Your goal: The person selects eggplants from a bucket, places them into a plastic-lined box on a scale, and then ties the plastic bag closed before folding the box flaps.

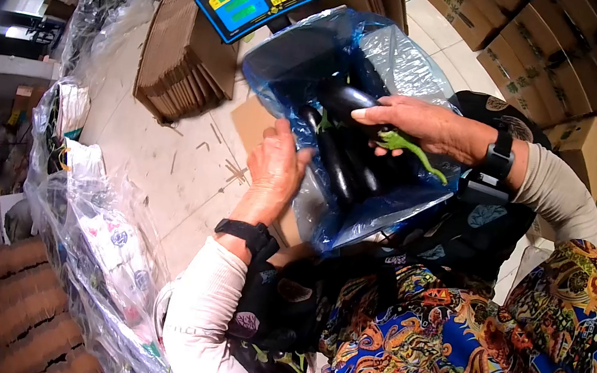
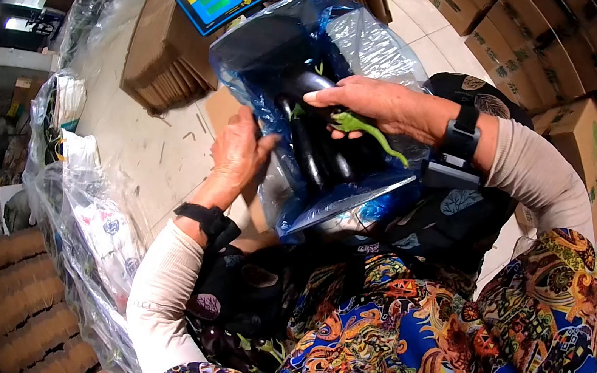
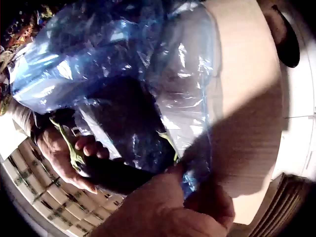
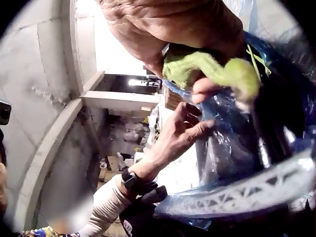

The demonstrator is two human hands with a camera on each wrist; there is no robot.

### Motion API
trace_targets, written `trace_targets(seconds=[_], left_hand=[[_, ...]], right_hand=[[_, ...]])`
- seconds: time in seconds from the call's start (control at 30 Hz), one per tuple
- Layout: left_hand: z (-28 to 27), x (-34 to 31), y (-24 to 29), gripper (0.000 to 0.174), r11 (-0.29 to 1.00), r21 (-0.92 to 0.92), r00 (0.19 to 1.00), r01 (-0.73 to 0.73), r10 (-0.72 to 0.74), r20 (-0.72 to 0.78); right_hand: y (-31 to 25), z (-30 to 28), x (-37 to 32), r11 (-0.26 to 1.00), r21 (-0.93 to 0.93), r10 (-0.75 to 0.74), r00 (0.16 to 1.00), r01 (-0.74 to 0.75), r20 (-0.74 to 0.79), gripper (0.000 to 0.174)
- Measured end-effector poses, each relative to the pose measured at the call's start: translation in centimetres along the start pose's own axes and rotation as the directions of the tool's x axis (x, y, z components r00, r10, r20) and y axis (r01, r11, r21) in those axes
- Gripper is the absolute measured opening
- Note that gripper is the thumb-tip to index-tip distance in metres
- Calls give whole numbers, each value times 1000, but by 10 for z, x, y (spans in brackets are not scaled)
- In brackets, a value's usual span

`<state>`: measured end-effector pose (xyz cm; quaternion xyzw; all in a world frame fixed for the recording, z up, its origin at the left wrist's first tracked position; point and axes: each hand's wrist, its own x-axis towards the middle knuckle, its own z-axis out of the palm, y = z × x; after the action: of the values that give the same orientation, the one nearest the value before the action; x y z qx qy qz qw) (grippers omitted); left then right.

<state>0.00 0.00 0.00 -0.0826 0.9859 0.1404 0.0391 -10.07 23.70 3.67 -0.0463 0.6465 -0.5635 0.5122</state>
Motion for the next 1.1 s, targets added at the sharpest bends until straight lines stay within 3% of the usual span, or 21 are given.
trace_targets(seconds=[0.03,0.07,0.1,0.17,0.23,0.3,0.37,0.47,0.5,0.57,0.63,0.67,0.73,0.97,1.07,1.1], left_hand=[[5,3,5,28,1000,-21,1000,-14,14,0],[7,7,-4,16,993,-116,996,-20,10,-87],[-16,13,-25,15,996,-92,993,-22,11,-114],[-34,14,-52,18,951,-275,986,144,-114,123],[-33,-1,-56,20,935,-295,972,196,-147,181],[-14,0,-63,20,903,-352,959,246,-176,220],[-10,2,-63,18,892,-359,953,274,-200,229],[-20,0,-54,19,695,-523,854,494,-274,443],[-22,1,-54,20,729,-492,854,476,-250,456],[-25,1,-53,20,792,-425,847,439,-207,490],[-22,1,-50,21,800,-455,854,390,-130,504],[-18,1,-45,22,806,-464,856,366,-97,507],[-4,1,-48,21,862,-422,869,282,-43,494],[4,2,-56,21,822,-473,856,317,-34,516],[3,5,-57,21,772,-537,855,338,-13,519],[-9,7,-54,21,768,-559,857,314,25,515]], right_hand=[[2,-3,1,1000,7,11,1000,-11,-3,42],[3,-5,3,999,-7,46,998,-46,-51,36],[2,1,15,998,58,6,1000,-5,-16,35],[4,1,24,992,125,7,1000,-7,2,34],[-4,13,14,984,161,80,997,-78,-6,39],[24,7,55,985,173,14,997,-26,71,44],[11,29,45,993,104,44,998,-49,42,58],[18,48,65,993,82,84,996,-81,-30,59],[32,49,83,990,109,87,996,-85,-23,59],[44,49,94,982,-155,111,994,-110,-5,70],[38,49,101,757,-647,23,993,-93,-116,78],[31,45,97,667,-744,-28,996,-42,-81,80],[31,46,98,628,-778,-48,997,-20,-65,75],[29,43,103,519,-851,-144,990,79,4,63],[24,51,95,521,-853,-139,989,23,-58,62],[17,51,92,533,-846,-42,998,-22,-52,64]])
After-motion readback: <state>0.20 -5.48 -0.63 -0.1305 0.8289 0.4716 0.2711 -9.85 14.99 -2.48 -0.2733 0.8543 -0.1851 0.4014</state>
